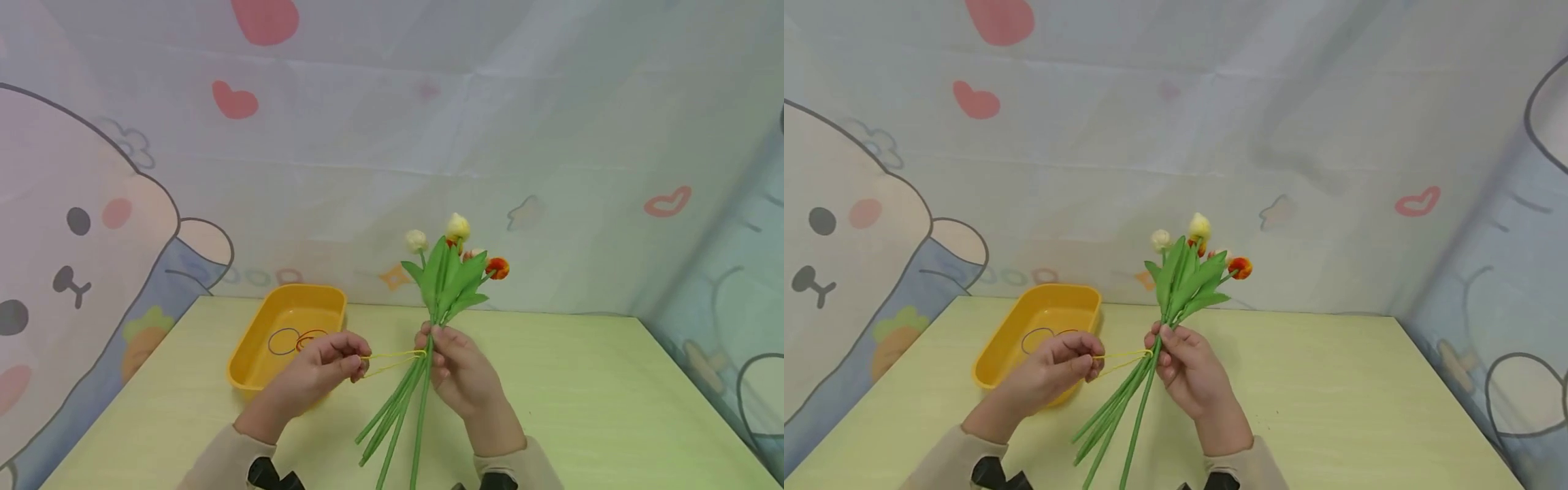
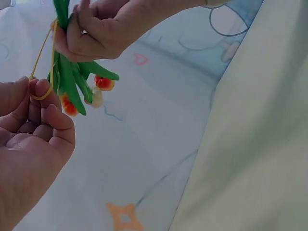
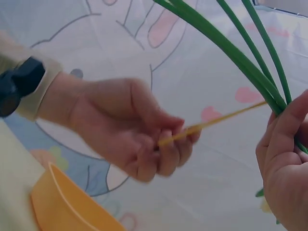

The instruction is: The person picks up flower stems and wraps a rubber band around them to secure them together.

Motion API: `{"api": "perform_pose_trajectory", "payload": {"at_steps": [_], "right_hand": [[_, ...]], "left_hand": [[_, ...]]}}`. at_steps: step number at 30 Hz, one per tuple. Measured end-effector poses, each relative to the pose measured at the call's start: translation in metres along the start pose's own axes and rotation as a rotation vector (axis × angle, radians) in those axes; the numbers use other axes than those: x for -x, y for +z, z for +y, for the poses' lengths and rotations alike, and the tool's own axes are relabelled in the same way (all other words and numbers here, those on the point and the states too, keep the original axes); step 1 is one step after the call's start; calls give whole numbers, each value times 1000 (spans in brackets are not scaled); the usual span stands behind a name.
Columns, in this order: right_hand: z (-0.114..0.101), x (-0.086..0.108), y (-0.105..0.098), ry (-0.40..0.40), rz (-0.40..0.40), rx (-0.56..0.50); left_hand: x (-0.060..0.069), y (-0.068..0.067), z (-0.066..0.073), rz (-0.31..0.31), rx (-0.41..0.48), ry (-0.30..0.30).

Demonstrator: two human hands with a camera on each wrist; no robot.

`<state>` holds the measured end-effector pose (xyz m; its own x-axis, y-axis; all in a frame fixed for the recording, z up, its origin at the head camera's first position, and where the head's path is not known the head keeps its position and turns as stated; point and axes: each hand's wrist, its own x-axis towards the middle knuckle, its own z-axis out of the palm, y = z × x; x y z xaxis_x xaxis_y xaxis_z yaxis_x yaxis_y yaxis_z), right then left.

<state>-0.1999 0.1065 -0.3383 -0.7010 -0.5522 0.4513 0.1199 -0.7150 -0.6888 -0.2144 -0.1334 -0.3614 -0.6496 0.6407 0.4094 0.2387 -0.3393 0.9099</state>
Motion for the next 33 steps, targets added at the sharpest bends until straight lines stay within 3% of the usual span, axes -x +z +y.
{"api": "perform_pose_trajectory", "payload": {"at_steps": [4,6,10,11,14,17,19,22,26,30,33], "right_hand": [[-4,0,3,-55,107,-49],[-5,-1,2,-97,216,-4],[-4,-3,1,-164,449,139],[-3,-4,0,-176,498,173],[-1,-6,-2,-214,638,277],[2,-9,-8,-260,751,396],[5,-10,-14,-285,796,476],[8,-10,-23,-296,809,608],[10,-8,-31,-269,761,812],[5,-5,-33,-203,608,941],[-3,0,-32,-127,425,912]], "left_hand": [[-7,20,-17,49,-10,-64],[-11,32,-25,89,-101,-105],[-19,59,-37,157,-203,-183],[-20,66,-39,173,-188,-199],[-25,86,-47,240,-15,-217],[-26,101,-50,281,171,-193],[-25,107,-49,289,243,-159],[-23,110,-40,278,291,-124],[-23,103,-21,280,274,-76],[-23,84,-1,296,245,-42],[-20,67,11,277,244,-40]]}}
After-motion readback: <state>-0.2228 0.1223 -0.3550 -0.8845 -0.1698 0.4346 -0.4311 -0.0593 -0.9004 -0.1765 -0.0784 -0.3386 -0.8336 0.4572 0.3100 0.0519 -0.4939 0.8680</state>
